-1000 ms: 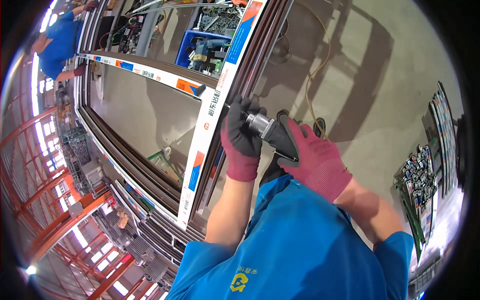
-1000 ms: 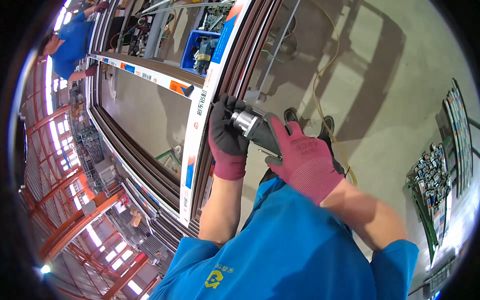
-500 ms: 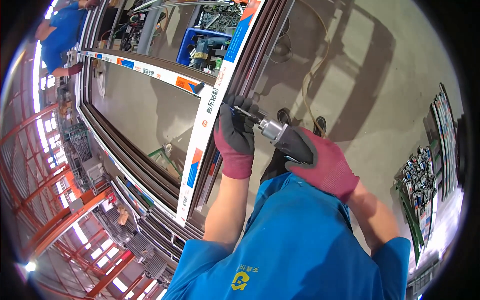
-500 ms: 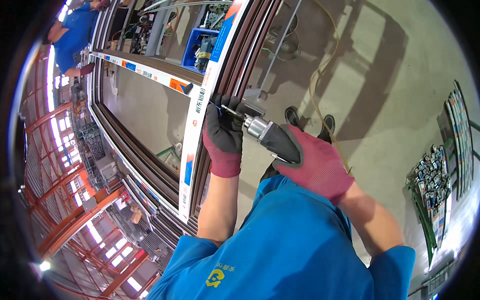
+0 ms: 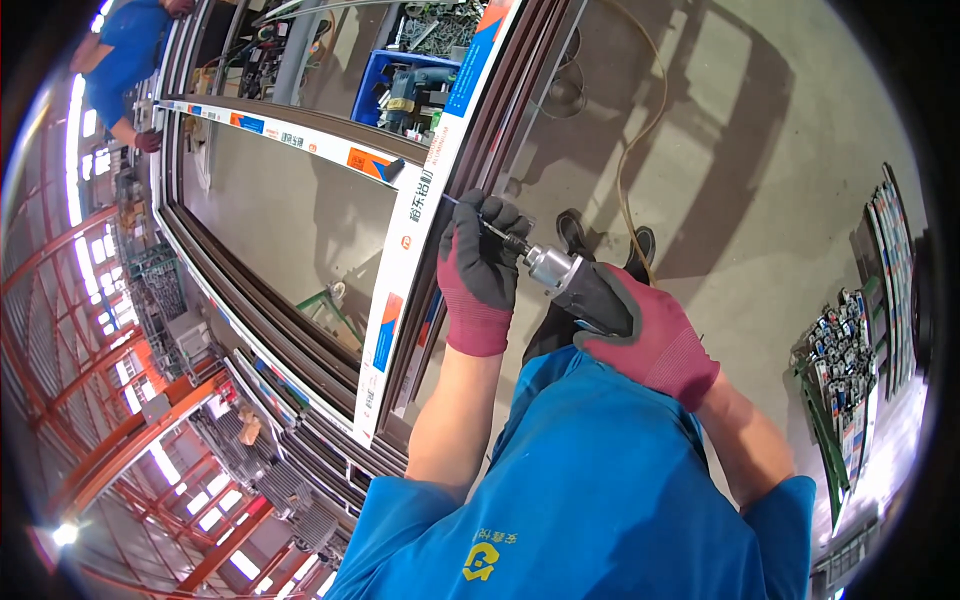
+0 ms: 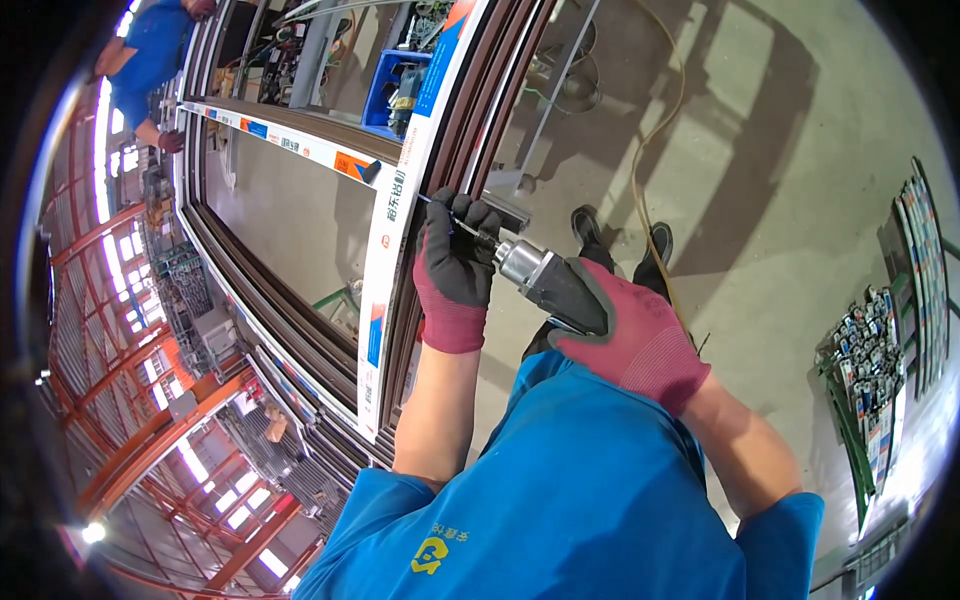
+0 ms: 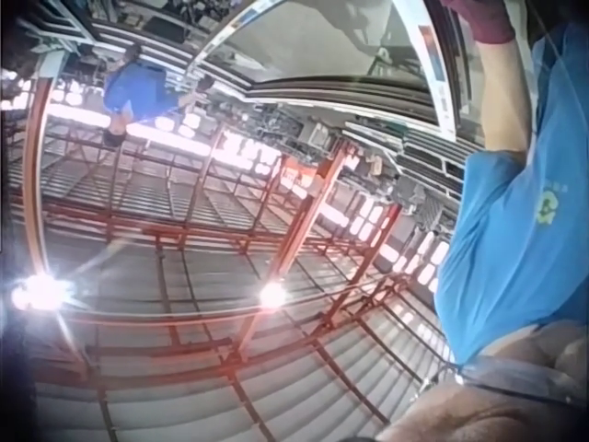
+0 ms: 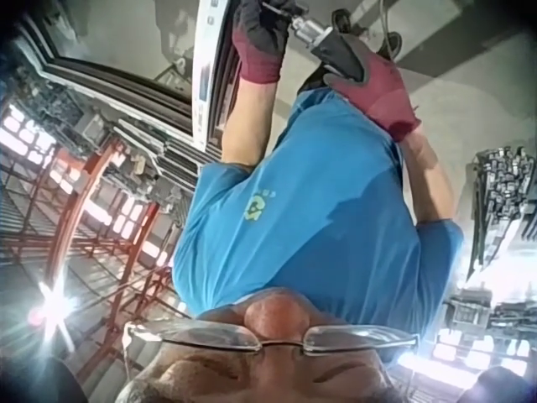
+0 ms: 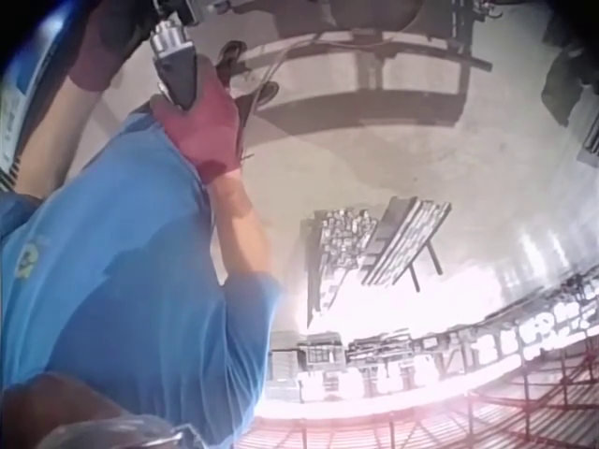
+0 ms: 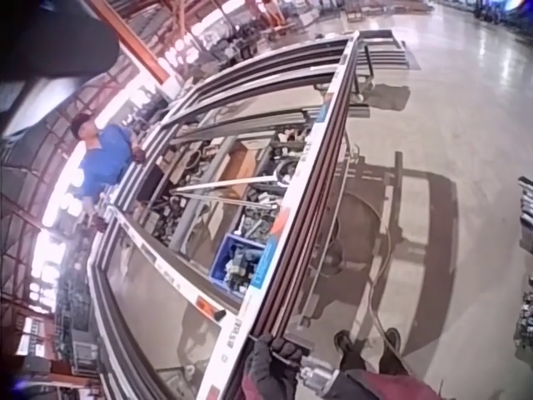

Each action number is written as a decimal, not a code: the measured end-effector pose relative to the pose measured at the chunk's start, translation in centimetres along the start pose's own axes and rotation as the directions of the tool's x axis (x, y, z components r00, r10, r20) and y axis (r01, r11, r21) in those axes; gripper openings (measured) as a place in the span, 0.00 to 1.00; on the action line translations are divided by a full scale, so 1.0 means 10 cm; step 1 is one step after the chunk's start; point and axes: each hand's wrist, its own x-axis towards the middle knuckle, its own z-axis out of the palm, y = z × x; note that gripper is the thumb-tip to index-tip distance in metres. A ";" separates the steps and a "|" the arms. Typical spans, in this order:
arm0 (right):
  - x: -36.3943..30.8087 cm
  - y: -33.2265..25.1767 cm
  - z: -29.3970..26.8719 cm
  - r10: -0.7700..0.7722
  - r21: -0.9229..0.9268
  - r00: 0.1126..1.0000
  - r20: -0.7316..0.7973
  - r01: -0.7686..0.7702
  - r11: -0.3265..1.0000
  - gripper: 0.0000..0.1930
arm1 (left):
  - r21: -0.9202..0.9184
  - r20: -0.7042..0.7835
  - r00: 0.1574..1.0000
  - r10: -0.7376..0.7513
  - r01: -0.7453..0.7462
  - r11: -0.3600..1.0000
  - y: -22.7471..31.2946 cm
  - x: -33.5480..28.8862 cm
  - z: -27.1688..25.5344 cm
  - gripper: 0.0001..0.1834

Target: Assembling metal window frames using a drill and manual tools on a workbench in a factory setting.

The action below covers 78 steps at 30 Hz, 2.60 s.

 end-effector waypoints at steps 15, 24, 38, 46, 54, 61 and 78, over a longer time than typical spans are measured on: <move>-0.02 0.06 -0.10 -0.043 0.024 0.999 0.024 0.043 0.999 0.38 | -0.052 -0.023 1.000 -0.022 0.020 0.998 -0.03 -0.02 0.01 0.20; -0.01 0.09 -0.14 -0.012 0.040 0.999 0.040 0.011 0.999 0.39 | -0.109 -0.001 0.999 -0.052 0.051 0.993 -0.10 -0.01 -0.03 0.19; 0.12 0.19 -0.27 0.001 0.189 0.977 0.215 -0.043 0.981 0.36 | -0.150 -0.083 0.990 -0.113 0.100 0.984 -0.12 -0.03 -0.03 0.20; 0.16 0.18 -0.29 0.050 0.312 0.950 0.308 -0.151 0.938 0.29 | -0.244 -0.115 0.982 -0.146 0.115 0.963 -0.16 -0.01 0.07 0.15; 0.04 0.09 -0.12 -0.002 0.081 0.999 0.046 -0.002 0.997 0.35 | -0.020 -0.138 0.989 -0.045 0.043 0.999 -0.24 0.00 0.15 0.17; 0.11 0.11 -0.09 0.027 -0.057 0.996 -0.086 -0.032 0.998 0.34 | -0.030 -0.174 0.983 -0.059 0.054 0.998 -0.36 0.16 0.00 0.20; 0.14 0.11 -0.13 -0.053 -0.091 0.996 -0.078 0.046 0.995 0.33 | 0.007 -0.215 0.976 -0.039 0.042 0.999 -0.37 0.15 -0.01 0.20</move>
